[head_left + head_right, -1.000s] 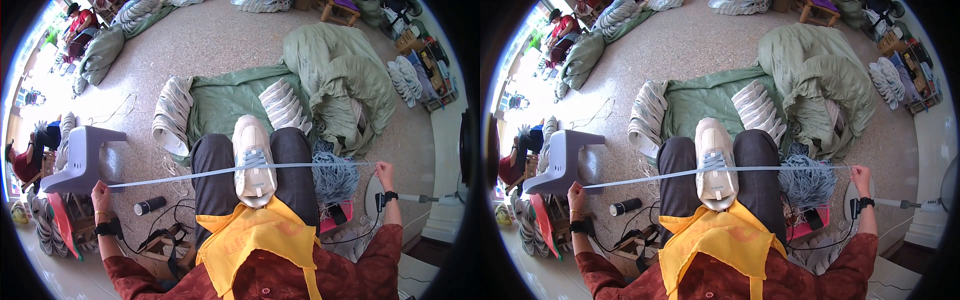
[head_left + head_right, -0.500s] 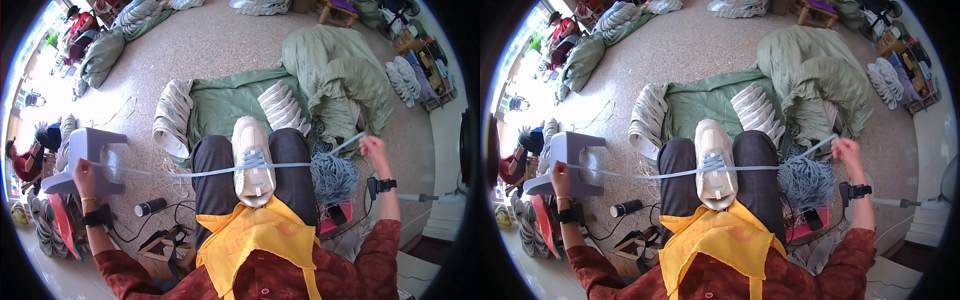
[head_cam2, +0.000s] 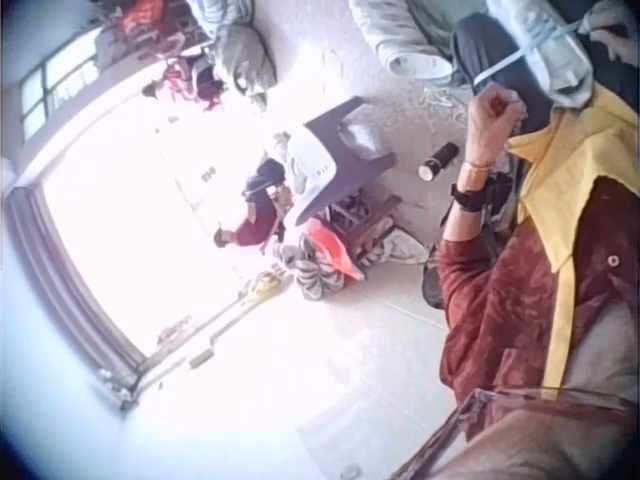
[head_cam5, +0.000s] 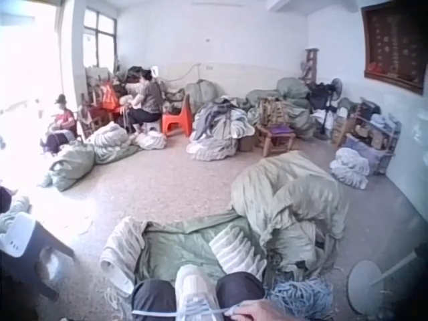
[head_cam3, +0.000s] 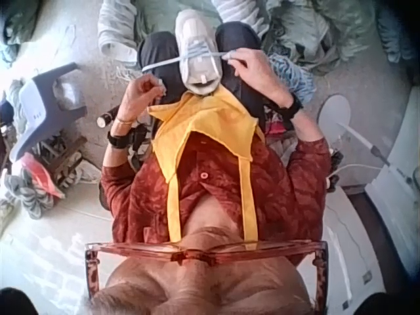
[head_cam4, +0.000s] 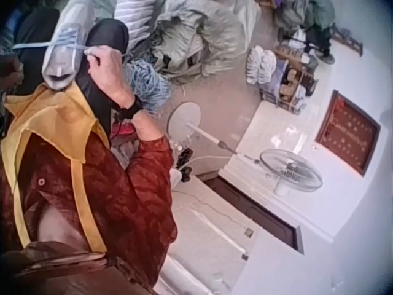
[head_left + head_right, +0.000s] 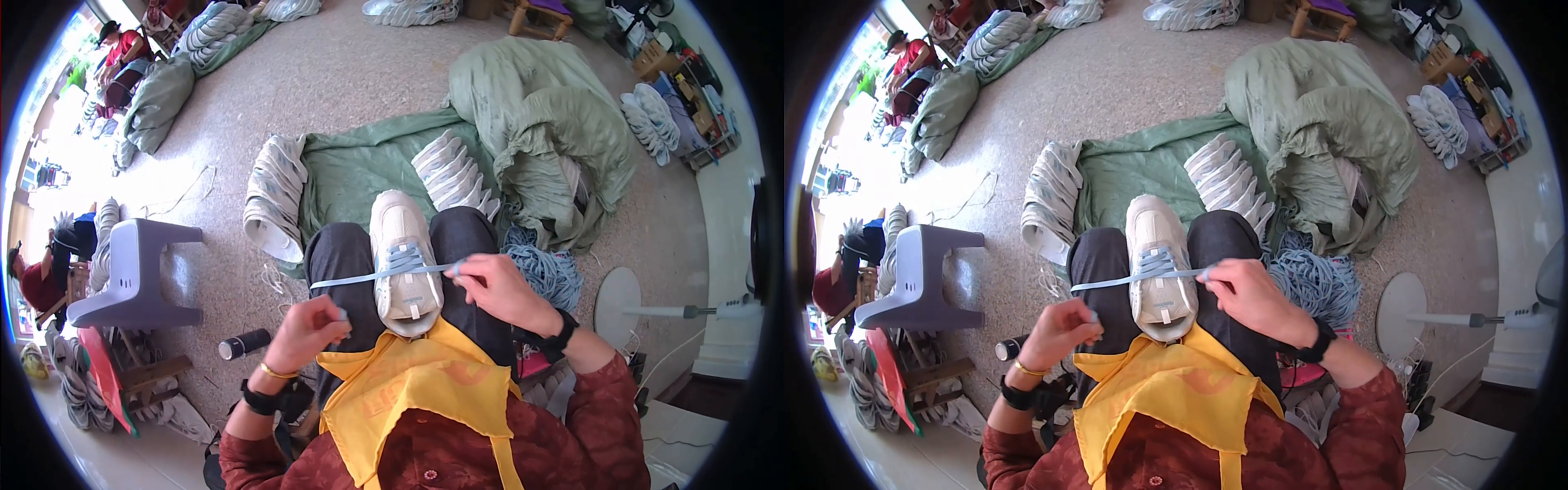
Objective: The recorder is lacing and assembling components of a shoe while sitting in a workshop.
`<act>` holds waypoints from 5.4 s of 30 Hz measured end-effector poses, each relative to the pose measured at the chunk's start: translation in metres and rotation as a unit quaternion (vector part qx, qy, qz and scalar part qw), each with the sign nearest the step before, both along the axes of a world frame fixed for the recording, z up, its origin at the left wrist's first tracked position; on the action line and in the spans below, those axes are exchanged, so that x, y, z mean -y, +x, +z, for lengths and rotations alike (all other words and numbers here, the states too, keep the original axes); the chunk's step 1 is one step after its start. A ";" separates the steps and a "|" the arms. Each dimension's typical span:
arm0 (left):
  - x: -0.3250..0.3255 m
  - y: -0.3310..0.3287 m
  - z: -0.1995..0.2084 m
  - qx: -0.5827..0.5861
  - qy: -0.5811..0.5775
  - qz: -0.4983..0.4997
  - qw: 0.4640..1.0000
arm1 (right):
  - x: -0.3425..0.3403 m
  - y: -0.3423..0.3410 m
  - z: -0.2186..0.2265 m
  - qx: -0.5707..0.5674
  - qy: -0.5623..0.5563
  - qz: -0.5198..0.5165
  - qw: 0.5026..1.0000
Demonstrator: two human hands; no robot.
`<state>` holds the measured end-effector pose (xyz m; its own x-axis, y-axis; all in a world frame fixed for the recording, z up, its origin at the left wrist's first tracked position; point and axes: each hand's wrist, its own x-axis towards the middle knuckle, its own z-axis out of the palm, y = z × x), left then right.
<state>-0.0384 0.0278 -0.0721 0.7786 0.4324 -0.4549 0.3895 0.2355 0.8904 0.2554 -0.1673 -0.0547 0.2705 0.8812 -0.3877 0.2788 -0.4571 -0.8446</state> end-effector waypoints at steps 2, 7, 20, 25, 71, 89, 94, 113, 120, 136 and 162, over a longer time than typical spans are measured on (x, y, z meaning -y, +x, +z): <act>0.010 0.017 -0.005 0.003 0.097 -0.001 0.995 | -0.015 0.002 -0.026 0.278 0.248 0.054 0.926; 0.020 0.049 -0.014 0.032 0.291 0.031 0.956 | -0.037 -0.001 -0.025 0.149 0.203 -0.013 0.968; 0.015 0.065 -0.025 0.043 0.197 0.069 0.977 | -0.034 -0.008 -0.040 -0.099 0.171 -0.141 0.970; 0.013 0.063 -0.030 0.052 0.144 0.069 0.986 | -0.036 -0.009 -0.039 -0.060 0.166 -0.120 0.977; 0.032 0.085 -0.032 0.072 0.320 0.127 0.936 | -0.031 -0.036 -0.027 0.332 0.205 0.012 0.921; 0.033 0.087 -0.031 0.101 0.458 0.098 0.878 | -0.047 -0.040 -0.011 0.551 0.191 0.180 0.792; 0.036 0.080 -0.029 0.091 0.408 0.087 0.904 | -0.039 -0.057 0.006 0.178 0.232 0.096 0.952; 0.045 0.080 -0.023 0.047 0.500 0.004 0.865 | -0.070 -0.061 -0.038 0.297 0.196 0.104 0.929; 0.043 0.082 -0.019 0.078 0.486 0.029 0.870 | -0.067 -0.062 -0.030 0.313 0.205 0.089 0.923; 0.013 0.106 0.004 0.204 0.211 -0.222 0.930 | -0.034 -0.031 0.059 0.124 0.230 0.097 0.960; -0.044 -0.045 -0.003 -0.042 0.470 0.097 0.876 | 0.133 0.137 -0.039 -0.200 0.050 -0.306 0.929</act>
